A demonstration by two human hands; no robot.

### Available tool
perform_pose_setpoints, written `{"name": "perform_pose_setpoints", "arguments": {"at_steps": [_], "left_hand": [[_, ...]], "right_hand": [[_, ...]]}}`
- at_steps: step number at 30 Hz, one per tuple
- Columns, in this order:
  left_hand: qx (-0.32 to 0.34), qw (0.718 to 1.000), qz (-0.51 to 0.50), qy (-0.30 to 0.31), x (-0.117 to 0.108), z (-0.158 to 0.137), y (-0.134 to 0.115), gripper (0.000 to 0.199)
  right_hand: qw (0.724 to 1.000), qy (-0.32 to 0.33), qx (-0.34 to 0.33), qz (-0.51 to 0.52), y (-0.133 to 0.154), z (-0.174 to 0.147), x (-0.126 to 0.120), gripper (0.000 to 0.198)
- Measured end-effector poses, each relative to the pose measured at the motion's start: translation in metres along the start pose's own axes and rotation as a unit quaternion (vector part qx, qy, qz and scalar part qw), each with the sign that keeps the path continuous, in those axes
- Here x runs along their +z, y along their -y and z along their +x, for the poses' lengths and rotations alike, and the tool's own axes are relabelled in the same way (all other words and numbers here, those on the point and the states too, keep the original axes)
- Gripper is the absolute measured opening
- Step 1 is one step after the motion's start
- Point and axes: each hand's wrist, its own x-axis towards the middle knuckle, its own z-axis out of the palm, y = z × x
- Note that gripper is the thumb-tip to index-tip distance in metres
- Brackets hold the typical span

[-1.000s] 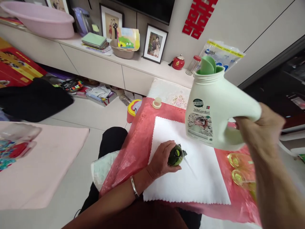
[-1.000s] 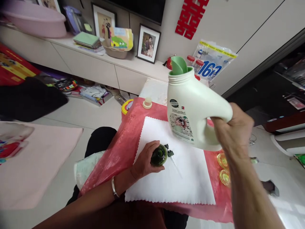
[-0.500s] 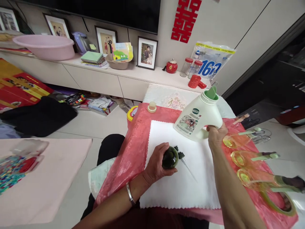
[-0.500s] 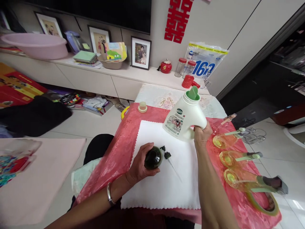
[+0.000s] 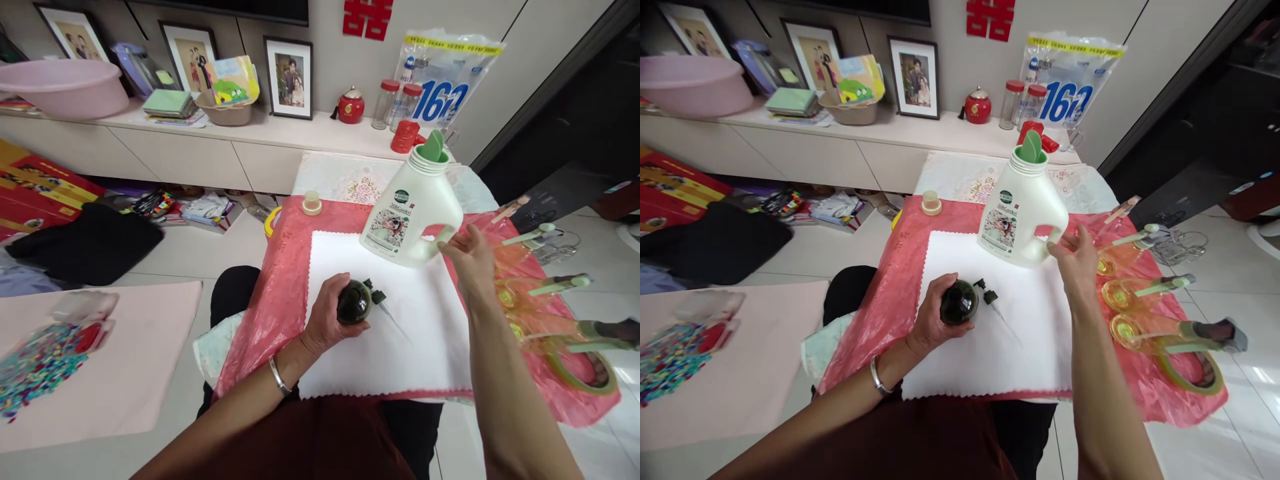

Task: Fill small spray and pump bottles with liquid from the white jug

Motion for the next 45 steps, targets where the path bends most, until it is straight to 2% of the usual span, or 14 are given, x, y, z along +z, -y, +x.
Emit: {"name": "perform_pose_setpoints", "arguments": {"at_steps": [3, 6, 9, 14, 16, 18, 22, 24, 25, 27, 29, 34, 37, 45], "left_hand": [[0.01, 1.0, -0.009, -0.007, 0.0, 0.002, -0.001, 0.095], [0.018, 1.0, -0.016, -0.015, 0.0, 0.003, -0.002, 0.093], [0.018, 1.0, -0.006, -0.01, -0.001, 0.003, -0.002, 0.096], [0.024, 1.0, -0.01, -0.015, 0.0, 0.004, -0.002, 0.093], [0.027, 0.999, -0.02, -0.021, 0.001, 0.004, -0.003, 0.092], [0.026, 0.999, -0.027, -0.022, 0.001, 0.003, -0.003, 0.092], [0.007, 1.0, -0.026, -0.008, 0.002, 0.002, -0.001, 0.095], [-0.005, 1.0, -0.019, 0.003, 0.002, 0.002, 0.0, 0.097], [-0.008, 1.0, -0.018, 0.007, 0.002, 0.002, 0.0, 0.098], [-0.009, 1.0, -0.022, 0.011, 0.001, 0.002, 0.0, 0.098], [-0.006, 0.999, -0.03, 0.008, 0.002, 0.002, 0.0, 0.097], [-0.011, 0.999, -0.035, 0.009, 0.003, 0.002, 0.001, 0.098], [-0.015, 0.999, -0.038, 0.009, 0.004, 0.001, 0.001, 0.099], [-0.013, 0.999, -0.04, 0.012, 0.002, 0.003, -0.001, 0.101]], "right_hand": [[0.999, -0.004, 0.032, -0.034, -0.01, -0.039, -0.004, 0.084], [0.99, 0.11, 0.028, -0.083, -0.006, -0.084, 0.007, 0.064], [0.968, 0.21, 0.002, -0.138, 0.009, -0.116, 0.029, 0.046], [0.94, 0.248, -0.019, -0.234, 0.029, -0.131, 0.056, 0.023], [0.936, 0.247, -0.02, -0.251, 0.031, -0.129, 0.059, 0.012], [0.94, 0.234, -0.025, -0.246, 0.032, -0.124, 0.056, 0.009], [0.967, 0.173, -0.041, -0.184, 0.041, -0.111, 0.031, 0.034], [0.989, 0.121, -0.055, -0.059, 0.056, -0.108, 0.017, 0.045], [0.993, 0.089, -0.062, 0.039, 0.066, -0.108, 0.012, 0.045], [0.972, 0.032, -0.082, 0.216, 0.089, -0.111, 0.006, 0.038], [0.95, 0.02, -0.111, 0.29, 0.113, -0.117, 0.005, 0.03], [0.945, 0.056, -0.15, 0.286, 0.146, -0.129, 0.016, 0.023], [0.945, 0.07, -0.153, 0.282, 0.146, -0.131, 0.026, 0.025], [0.93, 0.129, -0.107, 0.328, 0.137, -0.132, 0.054, 0.028]]}}
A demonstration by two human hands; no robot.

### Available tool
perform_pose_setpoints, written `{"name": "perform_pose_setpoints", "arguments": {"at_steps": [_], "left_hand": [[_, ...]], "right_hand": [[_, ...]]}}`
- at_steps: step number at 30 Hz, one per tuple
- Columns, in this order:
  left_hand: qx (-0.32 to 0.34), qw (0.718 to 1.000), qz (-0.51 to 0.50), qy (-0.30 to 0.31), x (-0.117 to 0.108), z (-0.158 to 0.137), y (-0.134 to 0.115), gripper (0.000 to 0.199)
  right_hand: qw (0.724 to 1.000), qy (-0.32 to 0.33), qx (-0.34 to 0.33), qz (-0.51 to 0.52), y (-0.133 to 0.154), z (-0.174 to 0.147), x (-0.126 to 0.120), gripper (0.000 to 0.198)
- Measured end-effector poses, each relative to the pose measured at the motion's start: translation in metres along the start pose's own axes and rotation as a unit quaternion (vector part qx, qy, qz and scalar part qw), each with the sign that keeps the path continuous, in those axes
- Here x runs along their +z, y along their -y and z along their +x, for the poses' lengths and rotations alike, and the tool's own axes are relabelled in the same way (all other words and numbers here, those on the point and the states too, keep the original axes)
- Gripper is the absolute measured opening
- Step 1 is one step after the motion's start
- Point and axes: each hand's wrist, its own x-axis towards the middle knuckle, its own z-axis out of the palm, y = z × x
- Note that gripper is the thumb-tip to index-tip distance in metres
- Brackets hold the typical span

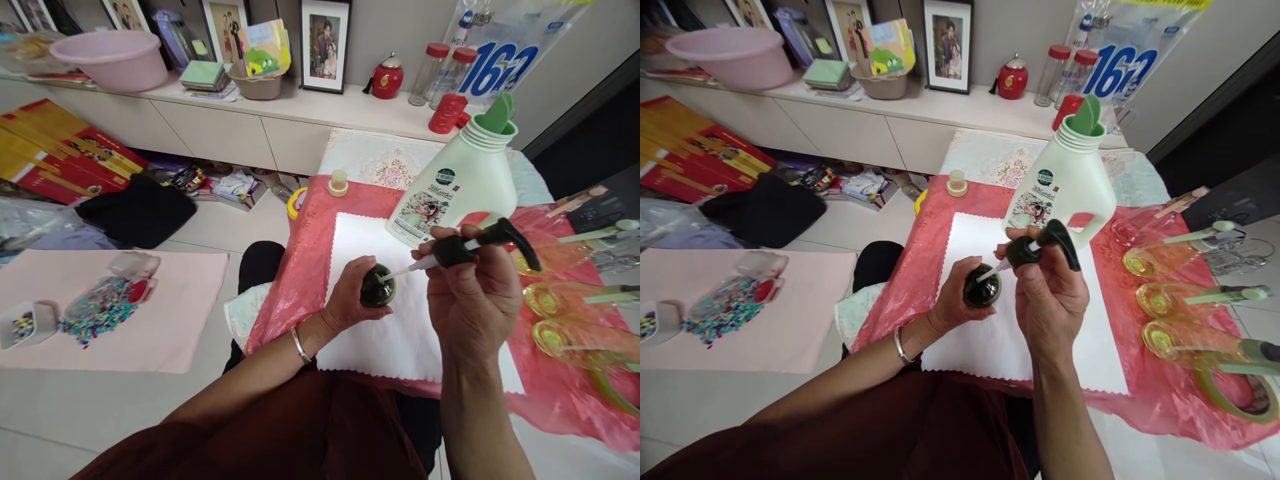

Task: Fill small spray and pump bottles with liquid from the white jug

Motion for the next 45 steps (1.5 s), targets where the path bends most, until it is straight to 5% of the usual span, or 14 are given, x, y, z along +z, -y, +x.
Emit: {"name": "perform_pose_setpoints", "arguments": {"at_steps": [6, 16, 31, 45], "left_hand": [[0.02, 1.0, 0.013, -0.013, 0.0, 0.0, 0.001, 0.097], [-0.063, 0.998, -0.024, -0.002, -0.002, 0.003, -0.008, 0.095], [-0.037, 0.999, 0.021, -0.019, 0.002, -0.003, -0.006, 0.104], [-0.031, 0.999, 0.005, -0.014, -0.001, 0.002, -0.01, 0.101]], "right_hand": [[0.997, 0.054, 0.031, 0.055, -0.022, -0.007, 0.002, 0.028], [0.99, 0.107, 0.062, -0.064, -0.054, -0.03, -0.013, 0.026], [0.98, 0.145, 0.071, -0.118, -0.066, -0.037, -0.02, 0.03], [0.972, 0.172, 0.015, -0.161, -0.06, -0.035, -0.019, 0.037]]}}
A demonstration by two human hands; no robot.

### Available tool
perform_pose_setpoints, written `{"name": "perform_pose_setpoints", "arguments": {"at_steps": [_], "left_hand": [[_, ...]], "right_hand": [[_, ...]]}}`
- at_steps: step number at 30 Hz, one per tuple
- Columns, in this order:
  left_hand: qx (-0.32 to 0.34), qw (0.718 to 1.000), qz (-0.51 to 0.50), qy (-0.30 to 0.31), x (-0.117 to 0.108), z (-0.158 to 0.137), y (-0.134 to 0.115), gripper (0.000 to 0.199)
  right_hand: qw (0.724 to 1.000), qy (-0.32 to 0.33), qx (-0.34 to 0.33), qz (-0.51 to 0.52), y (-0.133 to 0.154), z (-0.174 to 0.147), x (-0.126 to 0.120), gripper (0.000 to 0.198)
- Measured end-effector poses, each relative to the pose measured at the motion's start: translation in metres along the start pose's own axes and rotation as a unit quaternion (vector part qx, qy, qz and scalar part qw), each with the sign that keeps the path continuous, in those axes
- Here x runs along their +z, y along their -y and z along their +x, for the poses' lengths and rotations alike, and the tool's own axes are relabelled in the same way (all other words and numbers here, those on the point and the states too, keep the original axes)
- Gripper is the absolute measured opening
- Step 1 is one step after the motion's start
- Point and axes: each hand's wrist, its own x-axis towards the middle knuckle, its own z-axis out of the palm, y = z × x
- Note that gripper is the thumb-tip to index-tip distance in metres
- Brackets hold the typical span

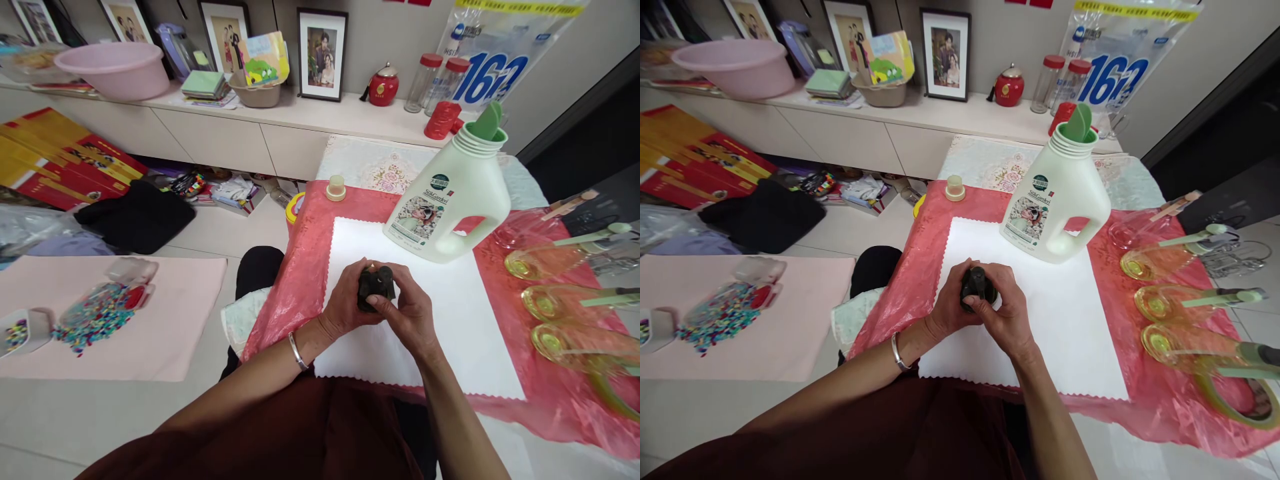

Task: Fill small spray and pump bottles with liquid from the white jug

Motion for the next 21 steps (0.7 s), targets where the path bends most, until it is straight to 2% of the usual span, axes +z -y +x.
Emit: {"name": "perform_pose_setpoints", "arguments": {"at_steps": [3, 5, 11, 15, 18, 21], "left_hand": [[-0.007, 1.0, -0.006, 0.007, -0.001, 0.004, -0.005, 0.092], [0.005, 1.0, -0.01, 0.001, -0.001, 0.005, -0.005, 0.087], [0.003, 1.0, 0.009, -0.001, 0.001, -0.002, 0.004, 0.106], [0.001, 1.0, 0.013, 0.002, 0.0, -0.004, 0.005, 0.103], [0.007, 1.0, 0.004, -0.011, 0.001, -0.003, 0.004, 0.098], [0.007, 1.0, 0.001, -0.018, 0.001, -0.002, 0.003, 0.097]], "right_hand": [[1.0, 0.022, -0.008, 0.0, 0.004, -0.004, -0.004, 0.053], [1.0, 0.026, -0.007, -0.001, 0.004, -0.006, -0.006, 0.055], [1.0, -0.001, -0.009, -0.009, -0.006, -0.007, -0.002, 0.056], [0.999, -0.028, -0.007, -0.038, -0.009, -0.004, 0.001, 0.066], [1.0, 0.0, -0.004, -0.018, -0.004, -0.003, -0.002, 0.075], [0.999, 0.03, 0.0, 0.038, 0.002, -0.004, -0.006, 0.071]]}}
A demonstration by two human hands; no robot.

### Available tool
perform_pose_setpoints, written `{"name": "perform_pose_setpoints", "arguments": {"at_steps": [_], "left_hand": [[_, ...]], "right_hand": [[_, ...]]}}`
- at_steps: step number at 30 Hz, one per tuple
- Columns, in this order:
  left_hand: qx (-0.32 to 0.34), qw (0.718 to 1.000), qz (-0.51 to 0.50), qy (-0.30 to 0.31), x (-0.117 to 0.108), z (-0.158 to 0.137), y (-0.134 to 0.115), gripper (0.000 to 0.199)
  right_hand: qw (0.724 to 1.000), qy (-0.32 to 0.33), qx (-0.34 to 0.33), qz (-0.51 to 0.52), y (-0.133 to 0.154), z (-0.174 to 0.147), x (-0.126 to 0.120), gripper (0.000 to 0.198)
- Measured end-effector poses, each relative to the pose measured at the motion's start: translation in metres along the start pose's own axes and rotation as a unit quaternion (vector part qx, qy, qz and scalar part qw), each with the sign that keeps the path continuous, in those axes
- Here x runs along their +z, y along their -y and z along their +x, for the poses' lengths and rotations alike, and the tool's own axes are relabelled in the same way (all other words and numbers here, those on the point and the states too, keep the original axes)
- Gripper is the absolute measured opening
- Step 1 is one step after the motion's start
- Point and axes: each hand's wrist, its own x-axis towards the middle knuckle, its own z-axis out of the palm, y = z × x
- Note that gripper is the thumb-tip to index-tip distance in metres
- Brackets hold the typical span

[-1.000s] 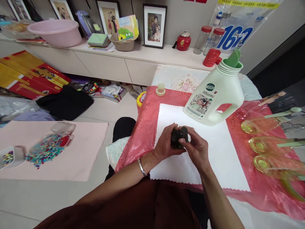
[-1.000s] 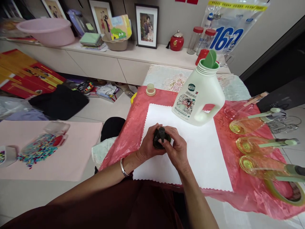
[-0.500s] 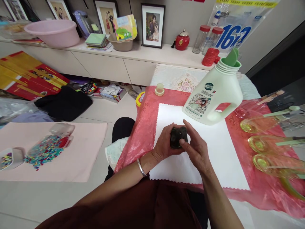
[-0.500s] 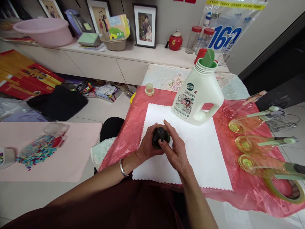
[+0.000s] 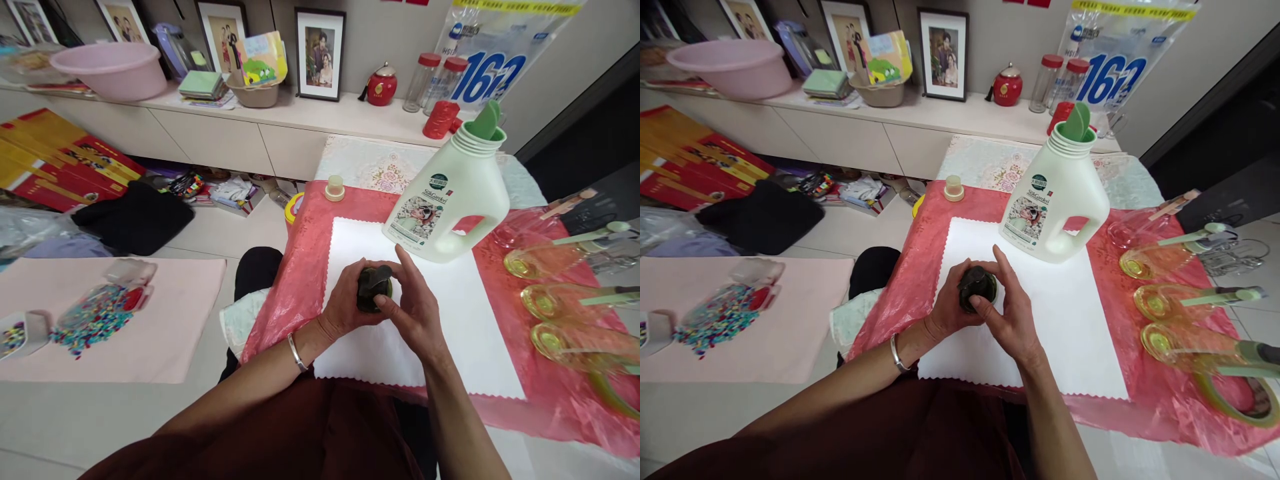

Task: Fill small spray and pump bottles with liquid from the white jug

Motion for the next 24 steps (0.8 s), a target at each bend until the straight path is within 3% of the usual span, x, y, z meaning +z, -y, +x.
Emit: {"name": "perform_pose_setpoints", "arguments": {"at_steps": [4, 9, 12, 15, 18, 24], "left_hand": [[-0.004, 1.0, -0.002, 0.007, 0.002, -0.002, 0.004, 0.104], [0.003, 1.0, -0.002, 0.002, 0.005, -0.006, 0.01, 0.104], [0.002, 1.0, -0.005, 0.0, 0.005, -0.006, 0.009, 0.102], [0.001, 1.0, -0.001, -0.001, 0.005, -0.006, 0.008, 0.104], [-0.006, 1.0, 0.003, 0.002, 0.005, -0.006, 0.007, 0.107], [-0.015, 1.0, -0.017, 0.01, 0.0, -0.001, 0.001, 0.098]], "right_hand": [[1.0, -0.014, -0.004, -0.012, -0.002, -0.001, 0.0, 0.064], [0.995, -0.063, -0.01, -0.081, -0.005, 0.001, 0.002, 0.079], [0.998, -0.027, -0.011, -0.05, -0.001, 0.0, -0.001, 0.082], [1.0, -0.003, 0.002, 0.012, 0.0, -0.001, -0.002, 0.073], [1.0, -0.025, 0.004, 0.001, -0.005, -0.001, 0.0, 0.069], [0.998, -0.058, -0.003, -0.02, -0.01, 0.001, 0.002, 0.081]]}}
